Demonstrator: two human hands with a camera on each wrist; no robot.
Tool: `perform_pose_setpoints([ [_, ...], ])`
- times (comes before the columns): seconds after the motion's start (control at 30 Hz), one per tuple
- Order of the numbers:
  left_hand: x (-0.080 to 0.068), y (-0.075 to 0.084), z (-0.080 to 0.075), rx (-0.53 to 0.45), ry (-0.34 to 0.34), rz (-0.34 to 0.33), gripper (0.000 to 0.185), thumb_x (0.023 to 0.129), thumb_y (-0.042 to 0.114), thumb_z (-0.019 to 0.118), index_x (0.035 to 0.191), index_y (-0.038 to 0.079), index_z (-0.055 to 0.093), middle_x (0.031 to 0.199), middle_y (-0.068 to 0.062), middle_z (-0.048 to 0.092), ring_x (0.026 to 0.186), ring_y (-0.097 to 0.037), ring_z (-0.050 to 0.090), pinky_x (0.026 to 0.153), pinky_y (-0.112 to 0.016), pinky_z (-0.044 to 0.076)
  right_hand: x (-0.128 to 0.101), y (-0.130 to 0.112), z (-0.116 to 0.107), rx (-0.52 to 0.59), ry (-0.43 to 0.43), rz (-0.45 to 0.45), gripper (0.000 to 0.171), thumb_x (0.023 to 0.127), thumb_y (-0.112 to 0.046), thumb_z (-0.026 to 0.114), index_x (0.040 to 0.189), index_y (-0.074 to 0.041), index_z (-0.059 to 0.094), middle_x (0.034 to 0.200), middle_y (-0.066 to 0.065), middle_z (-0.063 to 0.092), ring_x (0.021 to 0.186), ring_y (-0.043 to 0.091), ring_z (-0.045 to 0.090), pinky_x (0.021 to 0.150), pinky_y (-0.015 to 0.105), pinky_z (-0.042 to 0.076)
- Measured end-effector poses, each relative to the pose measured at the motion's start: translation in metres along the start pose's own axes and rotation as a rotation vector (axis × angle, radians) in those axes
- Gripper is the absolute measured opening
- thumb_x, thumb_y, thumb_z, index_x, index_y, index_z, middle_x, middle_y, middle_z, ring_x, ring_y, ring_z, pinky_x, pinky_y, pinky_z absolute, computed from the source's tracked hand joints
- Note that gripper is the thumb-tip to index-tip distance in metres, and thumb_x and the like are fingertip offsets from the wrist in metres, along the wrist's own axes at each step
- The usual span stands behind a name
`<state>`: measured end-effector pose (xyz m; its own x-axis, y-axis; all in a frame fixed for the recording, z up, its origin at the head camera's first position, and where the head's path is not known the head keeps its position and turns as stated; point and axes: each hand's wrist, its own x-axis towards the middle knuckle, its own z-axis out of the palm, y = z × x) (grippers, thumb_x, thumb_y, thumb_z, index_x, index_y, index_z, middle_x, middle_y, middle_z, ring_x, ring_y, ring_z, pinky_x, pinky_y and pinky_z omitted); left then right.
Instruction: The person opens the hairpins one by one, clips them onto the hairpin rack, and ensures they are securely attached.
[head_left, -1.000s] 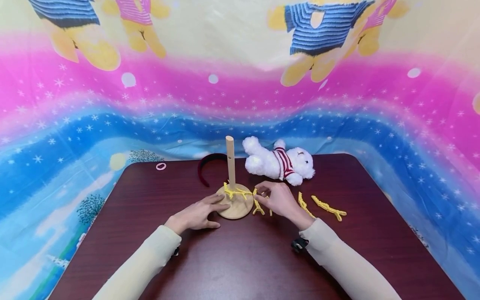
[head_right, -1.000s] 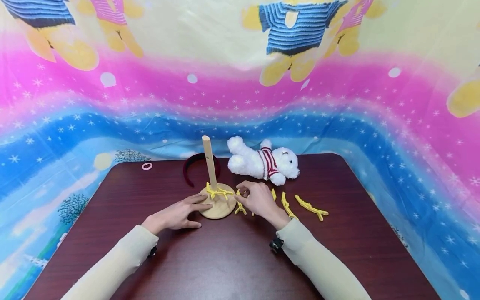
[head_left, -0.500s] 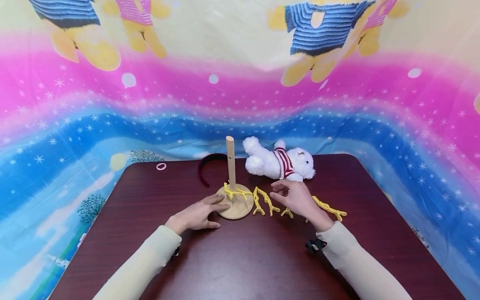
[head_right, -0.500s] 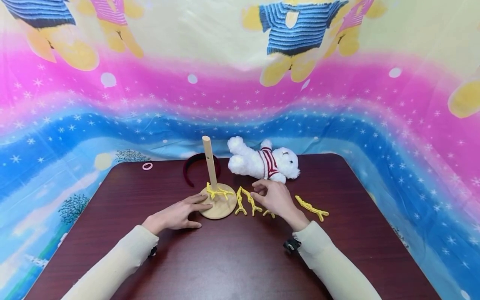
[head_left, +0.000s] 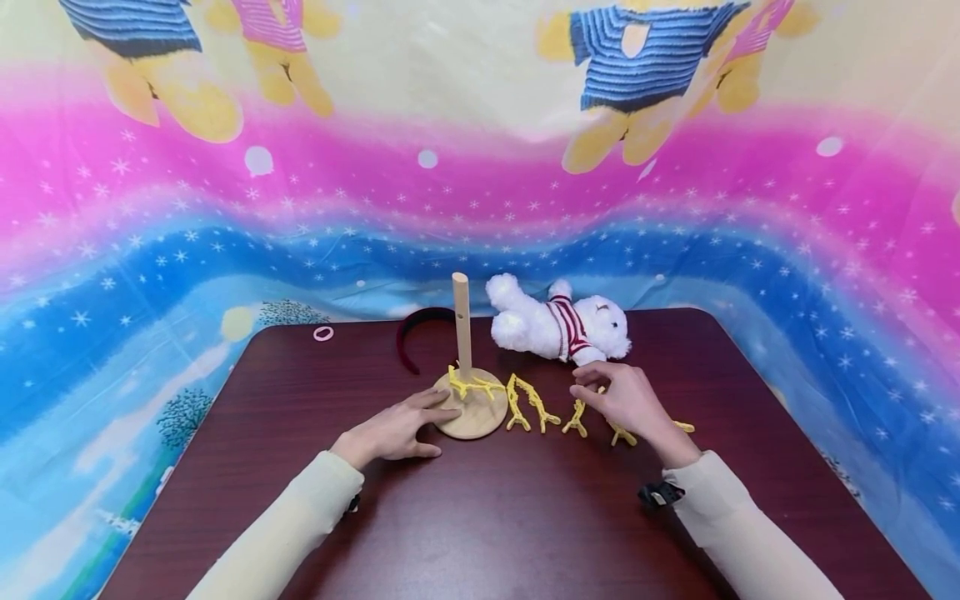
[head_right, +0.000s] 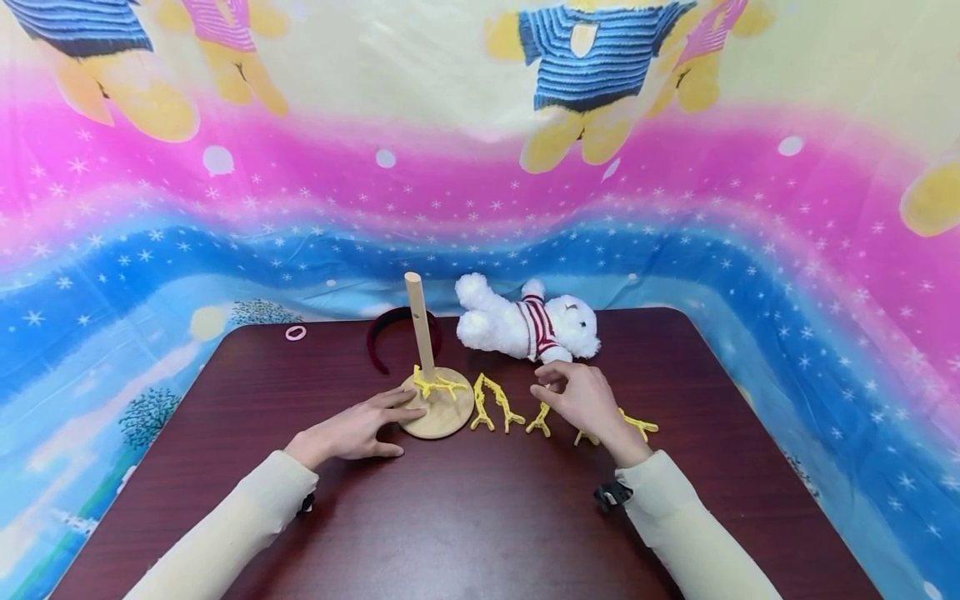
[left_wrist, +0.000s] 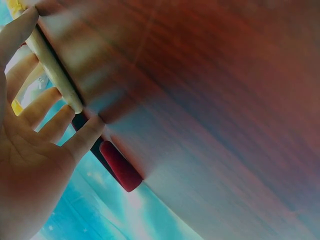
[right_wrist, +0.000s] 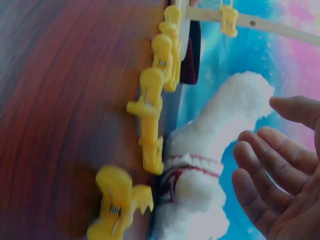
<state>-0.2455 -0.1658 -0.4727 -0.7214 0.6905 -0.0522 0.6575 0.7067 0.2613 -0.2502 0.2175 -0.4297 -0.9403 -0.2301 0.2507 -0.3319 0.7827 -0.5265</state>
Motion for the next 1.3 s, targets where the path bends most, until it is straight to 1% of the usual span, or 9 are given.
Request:
perform_pose_setpoints([
  [0.17, 0.0, 0.0, 0.0, -0.001, 0.002, -0.001, 0.065, 0.082, 0.041, 0.069, 0.141, 0.028, 0.043, 0.155, -0.007, 0.027, 0.144, -0.029, 0.023, 0.11, -0.044, 0.034, -0.004, 0.014, -0.007, -0.016, 0.006, 0.005, 0.027, 0.08, -0.045, 0.07, 0.099, -0.025, 0.071, 0.083, -0.01, 0.071, 0.074, 0.006, 0.064, 0.067, 0.027, 0.05],
  [0.3, 0.0, -0.001, 0.0, -0.001, 0.003, -0.003, 0.066, 0.082, 0.041, 0.069, 0.141, 0.028, 0.043, 0.155, -0.007, 0.027, 0.144, -0.029, 0.023, 0.109, -0.044, 0.035, -0.008, 0.027, -0.013, -0.025, 0.024, 0.007, 0.024, 0.08, -0.04, 0.072, 0.098, -0.024, 0.071, 0.082, -0.009, 0.071, 0.073, 0.007, 0.065, 0.065, 0.026, 0.05],
  [0.43, 0.0, -0.001, 0.0, 0.002, 0.004, -0.004, 0.065, 0.082, 0.041, 0.069, 0.141, 0.029, 0.043, 0.155, -0.007, 0.027, 0.144, -0.029, 0.023, 0.11, -0.044, 0.034, -0.014, 0.041, -0.018, -0.048, 0.033, 0.023, 0.025, 0.081, -0.039, 0.071, 0.099, -0.022, 0.071, 0.083, -0.008, 0.072, 0.075, 0.009, 0.066, 0.066, 0.028, 0.049],
  [0.5, 0.0, -0.001, 0.0, 0.005, 0.006, 0.001, 0.065, 0.082, 0.041, 0.069, 0.141, 0.028, 0.043, 0.155, -0.008, 0.027, 0.144, -0.029, 0.023, 0.11, -0.044, 0.034, -0.017, 0.047, -0.021, -0.06, 0.028, 0.038, 0.026, 0.081, -0.041, 0.07, 0.1, -0.023, 0.071, 0.084, -0.008, 0.072, 0.076, 0.01, 0.066, 0.068, 0.029, 0.049],
  [0.57, 0.001, -0.001, 0.0, 0.004, 0.007, 0.005, 0.065, 0.082, 0.04, 0.069, 0.141, 0.028, 0.044, 0.155, -0.008, 0.027, 0.144, -0.029, 0.023, 0.11, -0.044, 0.034, -0.02, 0.052, -0.025, -0.061, 0.022, 0.055, 0.025, 0.082, -0.04, 0.07, 0.101, -0.024, 0.07, 0.085, -0.007, 0.072, 0.078, 0.011, 0.066, 0.068, 0.03, 0.05],
  [0.73, 0.0, -0.001, 0.0, 0.003, 0.009, 0.005, 0.065, 0.082, 0.04, 0.069, 0.141, 0.027, 0.044, 0.155, -0.008, 0.027, 0.144, -0.029, 0.023, 0.11, -0.044, 0.033, -0.028, 0.064, -0.03, -0.061, 0.009, 0.094, 0.026, 0.082, -0.041, 0.07, 0.102, -0.024, 0.069, 0.088, -0.004, 0.072, 0.08, 0.014, 0.066, 0.066, 0.029, 0.049],
  [0.93, 0.0, -0.001, 0.0, 0.007, 0.014, 0.002, 0.065, 0.082, 0.041, 0.069, 0.141, 0.028, 0.044, 0.155, -0.008, 0.027, 0.143, -0.029, 0.023, 0.11, -0.044, 0.034, -0.035, 0.079, -0.035, -0.079, -0.011, 0.129, 0.038, 0.081, -0.048, 0.068, 0.105, -0.019, 0.07, 0.089, -0.003, 0.072, 0.079, 0.014, 0.065, 0.063, 0.027, 0.048],
  [1.1, 0.0, -0.001, 0.0, 0.005, 0.016, 0.0, 0.065, 0.082, 0.042, 0.069, 0.141, 0.029, 0.044, 0.154, -0.008, 0.028, 0.143, -0.028, 0.024, 0.109, -0.044, 0.035, -0.041, 0.093, -0.039, -0.095, -0.025, 0.15, 0.036, 0.082, -0.042, 0.069, 0.106, -0.016, 0.07, 0.089, 0.0, 0.072, 0.08, 0.015, 0.064, 0.061, 0.027, 0.047],
  [1.3, 0.0, -0.001, 0.0, 0.006, 0.015, 0.001, 0.065, 0.082, 0.041, 0.069, 0.141, 0.028, 0.044, 0.154, -0.008, 0.028, 0.143, -0.029, 0.024, 0.11, -0.044, 0.034, -0.05, 0.107, -0.043, -0.128, -0.033, 0.165, 0.036, 0.081, -0.042, 0.07, 0.106, -0.015, 0.07, 0.089, 0.001, 0.072, 0.076, 0.013, 0.064, 0.06, 0.026, 0.047],
])
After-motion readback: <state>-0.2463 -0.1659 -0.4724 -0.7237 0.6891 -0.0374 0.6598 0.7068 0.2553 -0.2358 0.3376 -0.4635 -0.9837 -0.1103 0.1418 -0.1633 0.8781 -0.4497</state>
